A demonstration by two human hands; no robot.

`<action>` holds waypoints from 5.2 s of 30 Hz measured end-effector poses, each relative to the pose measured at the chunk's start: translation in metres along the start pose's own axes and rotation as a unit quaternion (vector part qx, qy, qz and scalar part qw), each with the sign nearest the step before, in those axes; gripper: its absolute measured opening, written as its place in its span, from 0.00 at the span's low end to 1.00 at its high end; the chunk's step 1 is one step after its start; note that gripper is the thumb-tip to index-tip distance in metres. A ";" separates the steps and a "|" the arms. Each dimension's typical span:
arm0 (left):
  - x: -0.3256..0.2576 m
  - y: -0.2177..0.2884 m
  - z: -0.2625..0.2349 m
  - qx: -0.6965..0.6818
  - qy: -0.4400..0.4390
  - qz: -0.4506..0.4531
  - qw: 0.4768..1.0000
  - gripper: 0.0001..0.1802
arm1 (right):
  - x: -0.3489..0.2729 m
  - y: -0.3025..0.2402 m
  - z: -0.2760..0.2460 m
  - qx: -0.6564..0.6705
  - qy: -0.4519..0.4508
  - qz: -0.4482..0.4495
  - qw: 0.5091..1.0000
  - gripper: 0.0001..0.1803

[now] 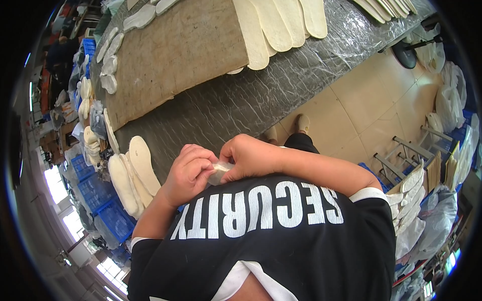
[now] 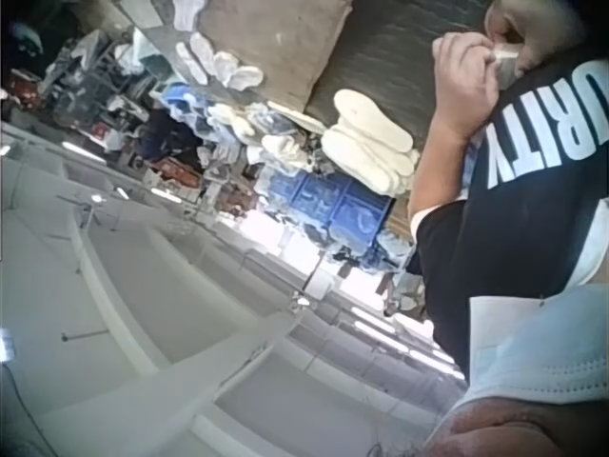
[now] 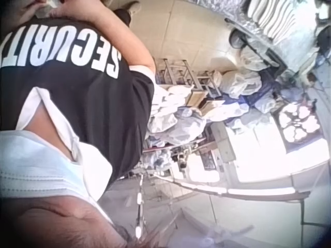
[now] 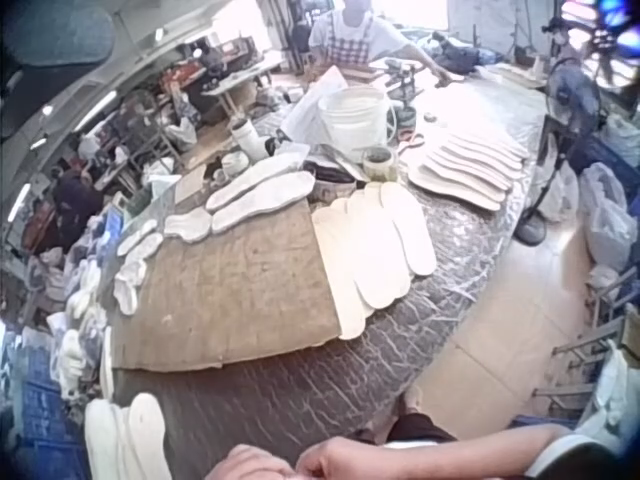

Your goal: Manually aligning and pressing together layers of shoe insole components.

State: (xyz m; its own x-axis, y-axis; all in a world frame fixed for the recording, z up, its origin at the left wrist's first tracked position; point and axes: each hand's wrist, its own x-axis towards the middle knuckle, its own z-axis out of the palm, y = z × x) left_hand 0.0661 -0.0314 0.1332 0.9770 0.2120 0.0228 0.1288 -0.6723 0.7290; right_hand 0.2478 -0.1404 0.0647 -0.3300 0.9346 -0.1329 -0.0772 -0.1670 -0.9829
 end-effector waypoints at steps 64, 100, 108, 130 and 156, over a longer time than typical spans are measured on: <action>0.032 -0.031 0.039 0.156 0.069 0.021 0.985 0.12 | 0.036 0.102 -0.019 0.498 -0.144 0.244 0.820 0.08; 0.003 -0.027 0.023 0.034 0.036 -0.160 0.986 0.07 | -0.005 0.000 -0.020 -0.632 0.027 -0.059 0.772 0.05; -0.030 -0.027 0.067 0.188 0.166 -0.110 0.962 0.09 | 0.009 0.005 -0.015 -0.616 -0.050 -0.125 0.776 0.09; -0.096 0.023 0.120 0.179 0.293 -0.278 0.897 0.10 | 0.048 0.021 0.012 -0.488 -0.213 -0.318 0.785 0.07; -0.051 0.036 0.163 0.214 0.406 -0.235 0.857 0.07 | 0.026 0.020 -0.021 -0.449 -0.314 -0.178 0.818 0.09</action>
State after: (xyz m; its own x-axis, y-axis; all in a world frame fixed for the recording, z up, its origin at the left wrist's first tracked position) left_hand 0.0490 -0.1823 0.0468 0.3822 0.8376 0.3903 0.6964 -0.5387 0.4742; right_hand 0.2575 -0.1127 0.0388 -0.8763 0.4817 -0.0037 0.3555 0.6414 -0.6798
